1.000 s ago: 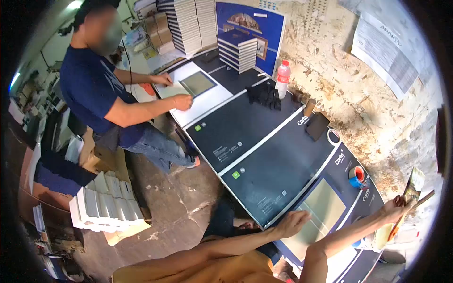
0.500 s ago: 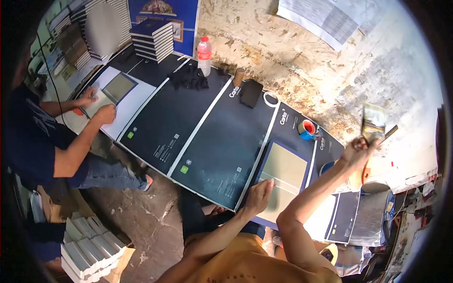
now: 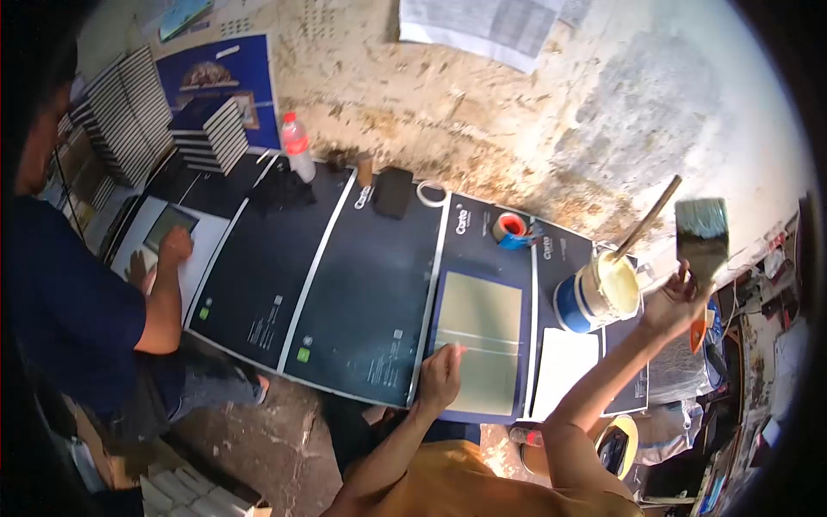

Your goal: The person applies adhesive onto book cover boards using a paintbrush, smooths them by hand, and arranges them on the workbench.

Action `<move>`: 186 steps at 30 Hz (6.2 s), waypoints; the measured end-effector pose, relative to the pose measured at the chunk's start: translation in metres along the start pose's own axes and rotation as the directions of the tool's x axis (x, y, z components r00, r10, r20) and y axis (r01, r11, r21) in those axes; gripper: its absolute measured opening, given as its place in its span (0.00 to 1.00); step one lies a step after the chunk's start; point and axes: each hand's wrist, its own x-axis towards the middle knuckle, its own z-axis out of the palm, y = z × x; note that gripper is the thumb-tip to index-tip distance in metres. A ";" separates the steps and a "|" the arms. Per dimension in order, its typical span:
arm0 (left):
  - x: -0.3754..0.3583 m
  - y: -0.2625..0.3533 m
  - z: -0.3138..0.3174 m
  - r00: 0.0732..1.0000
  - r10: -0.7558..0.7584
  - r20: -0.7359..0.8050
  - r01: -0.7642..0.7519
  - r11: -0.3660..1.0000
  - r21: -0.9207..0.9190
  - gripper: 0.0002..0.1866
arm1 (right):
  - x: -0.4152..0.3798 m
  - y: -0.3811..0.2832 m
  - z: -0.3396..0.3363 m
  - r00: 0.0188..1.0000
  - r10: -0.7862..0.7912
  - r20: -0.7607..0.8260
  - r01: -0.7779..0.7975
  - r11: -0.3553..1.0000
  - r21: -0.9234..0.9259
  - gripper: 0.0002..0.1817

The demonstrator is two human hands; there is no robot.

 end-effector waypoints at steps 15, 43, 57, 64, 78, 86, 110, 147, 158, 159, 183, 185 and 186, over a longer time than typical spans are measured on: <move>-0.001 0.004 0.004 0.998 -0.027 -0.062 0.032 0.996 0.081 0.19 | -0.055 0.008 0.042 0.988 0.039 -0.147 0.017 0.933 0.361 0.20; -0.005 -0.005 0.011 0.999 0.046 -0.012 -0.044 0.990 0.135 0.16 | 0.119 -0.063 -0.066 0.890 -0.253 0.380 0.413 0.095 -0.906 0.17; -0.005 -0.005 0.016 0.999 0.020 0.025 -0.022 0.997 0.079 0.17 | 0.145 0.071 -0.159 0.757 0.567 0.325 0.250 0.208 -0.946 0.20; -0.004 0.009 0.023 0.996 -0.063 0.056 0.049 0.974 0.220 0.19 | 0.136 0.112 -0.185 0.513 0.780 0.358 0.442 0.118 -0.889 0.22; -0.007 -0.007 0.022 0.999 -0.029 0.034 0.023 0.986 0.162 0.21 | 0.169 0.038 -0.122 0.835 0.362 0.414 0.346 0.239 -0.907 0.28; -0.006 -0.005 0.015 0.997 -0.047 0.065 0.038 0.991 0.132 0.20 | 0.154 0.035 -0.126 0.788 0.496 0.365 0.371 0.091 -0.924 0.28; -0.033 0.003 0.003 0.997 -0.060 0.048 0.070 0.966 -0.247 0.21 | 0.163 0.043 -0.093 0.777 0.505 0.376 0.486 -0.103 -0.868 0.25; -0.047 -0.019 0.004 0.974 0.181 -0.137 -0.204 0.963 -0.174 0.19 | -0.110 0.117 0.053 0.108 0.807 0.581 0.846 0.232 -0.479 0.28; -0.044 -0.012 0.003 0.993 0.072 -0.095 -0.085 0.987 -0.139 0.25 | -0.142 0.087 -0.020 0.645 0.475 0.598 0.167 0.676 -0.718 0.22; -0.043 -0.013 0.003 0.992 0.076 -0.098 -0.089 0.987 -0.133 0.25 | -0.145 0.088 -0.027 0.699 0.492 0.519 0.022 0.711 -0.703 0.22; -0.035 -0.002 0.015 0.991 -0.034 -0.131 0.025 0.998 -0.064 0.38 | -0.191 0.131 -0.054 0.779 0.508 0.367 0.210 0.340 -0.917 0.18; -0.035 0.000 0.012 0.991 -0.040 -0.126 0.033 0.997 -0.063 0.39 | -0.172 0.125 -0.083 0.809 0.411 0.420 0.261 0.388 -0.884 0.18; -0.035 0.000 0.011 0.990 -0.048 -0.130 0.039 0.997 -0.072 0.39 | -0.154 0.125 -0.108 0.791 0.373 0.486 0.355 0.367 -0.860 0.16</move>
